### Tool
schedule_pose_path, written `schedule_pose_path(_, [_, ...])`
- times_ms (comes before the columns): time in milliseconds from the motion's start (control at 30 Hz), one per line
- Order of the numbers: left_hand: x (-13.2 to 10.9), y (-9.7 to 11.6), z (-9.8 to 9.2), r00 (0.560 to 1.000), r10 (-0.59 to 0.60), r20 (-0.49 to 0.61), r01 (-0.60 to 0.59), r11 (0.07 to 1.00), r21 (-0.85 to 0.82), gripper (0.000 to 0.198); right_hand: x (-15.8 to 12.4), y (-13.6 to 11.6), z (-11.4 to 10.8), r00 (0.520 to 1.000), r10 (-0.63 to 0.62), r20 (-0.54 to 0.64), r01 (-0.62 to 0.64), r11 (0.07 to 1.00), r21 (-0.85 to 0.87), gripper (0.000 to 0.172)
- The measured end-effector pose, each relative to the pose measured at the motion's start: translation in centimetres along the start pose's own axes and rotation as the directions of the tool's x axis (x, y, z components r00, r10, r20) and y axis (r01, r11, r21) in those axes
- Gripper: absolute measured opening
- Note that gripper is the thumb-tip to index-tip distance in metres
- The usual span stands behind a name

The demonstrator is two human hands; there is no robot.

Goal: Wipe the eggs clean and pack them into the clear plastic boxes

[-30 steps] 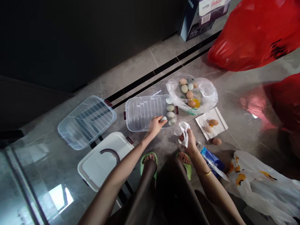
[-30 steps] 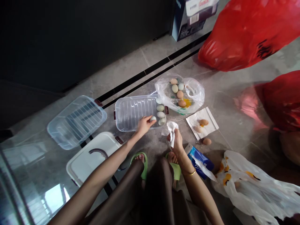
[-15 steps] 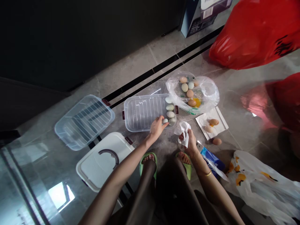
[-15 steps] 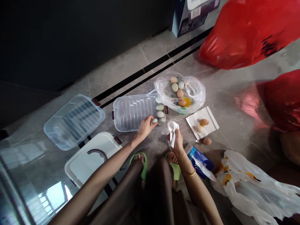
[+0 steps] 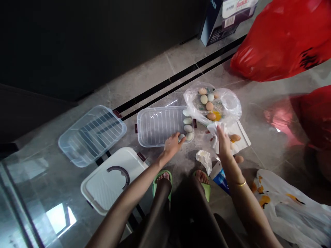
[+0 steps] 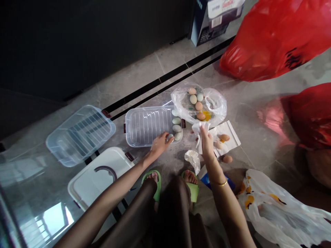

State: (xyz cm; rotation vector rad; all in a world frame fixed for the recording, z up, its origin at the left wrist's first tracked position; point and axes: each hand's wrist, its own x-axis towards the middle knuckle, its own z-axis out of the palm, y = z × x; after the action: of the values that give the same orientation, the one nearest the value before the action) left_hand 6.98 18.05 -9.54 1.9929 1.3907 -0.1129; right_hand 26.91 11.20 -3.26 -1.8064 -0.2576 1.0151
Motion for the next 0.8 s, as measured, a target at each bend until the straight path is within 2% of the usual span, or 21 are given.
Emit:
schedule_pose_path(67, [0.1, -0.2, -0.1, 1.000, 0.005, -0.005, -0.005, 1.000, 0.002, 0.031, 2.4, -3.2, 0.4, 0.980, -0.194, -0.047, 0.183, 0.966, -0.181, 0.047])
schedule_pose_path(133, [0.3, -0.5, -0.2, 0.999, 0.039, -0.016, -0.039, 0.999, -0.001, 0.027, 5.1, -6.1, 1.5, 0.951, -0.303, -0.052, 0.283, 0.929, -0.238, 0.046])
schedule_pose_path(167, [0.4, -0.7, -0.2, 0.998, 0.060, -0.021, -0.060, 0.998, -0.009, 0.026, 6.5, -7.4, 2.1, 0.901, -0.432, -0.035, 0.393, 0.848, -0.355, 0.045])
schedule_pose_path(233, [0.6, -1.1, -0.2, 0.996, 0.091, -0.026, -0.092, 0.995, -0.033, 0.023, 9.1, -9.0, 3.4, 0.765, -0.638, 0.085, 0.568, 0.608, -0.555, 0.036])
schedule_pose_path(300, [0.8, -1.5, -0.1, 0.993, 0.112, -0.033, -0.115, 0.990, -0.086, 0.021, 11.5, -9.4, 4.7, 0.670, -0.689, 0.275, 0.657, 0.380, -0.651, 0.024])
schedule_pose_path(333, [0.9, -1.7, 0.0, 0.992, 0.123, -0.040, -0.127, 0.985, -0.115, 0.021, 12.5, -9.2, 5.2, 0.650, -0.670, 0.358, 0.680, 0.303, -0.668, 0.021])
schedule_pose_path(367, [0.9, -1.9, 0.2, 0.990, 0.132, -0.049, -0.138, 0.981, -0.140, 0.020, 13.5, -8.7, 5.6, 0.647, -0.637, 0.419, 0.691, 0.256, -0.676, 0.021])
schedule_pose_path(433, [0.9, -2.2, 0.5, 0.987, 0.145, -0.067, -0.155, 0.972, -0.178, 0.019, 15.2, -7.4, 6.3, 0.674, -0.571, 0.470, 0.686, 0.247, -0.684, 0.022])
schedule_pose_path(567, [0.7, -2.8, 0.7, 0.986, 0.137, -0.096, -0.155, 0.963, -0.222, 0.019, 17.3, -4.8, 6.9, 0.729, -0.534, 0.429, 0.647, 0.334, -0.685, 0.034])
schedule_pose_path(633, [0.6, -3.0, 0.4, 0.989, 0.110, -0.102, -0.130, 0.967, -0.219, 0.021, 18.0, -4.3, 7.0, 0.736, -0.532, 0.418, 0.635, 0.329, -0.699, 0.040])
schedule_pose_path(700, [0.5, -3.0, -0.2, 0.991, 0.077, -0.107, -0.098, 0.974, -0.206, 0.024, 18.5, -4.3, 7.2, 0.740, -0.519, 0.429, 0.611, 0.250, -0.751, 0.043])
schedule_pose_path(800, [0.6, -2.7, -1.4, 0.992, 0.046, -0.117, -0.069, 0.976, -0.205, 0.027, 19.0, -5.0, 7.5, 0.765, -0.426, 0.483, 0.528, -0.014, -0.849, 0.042])
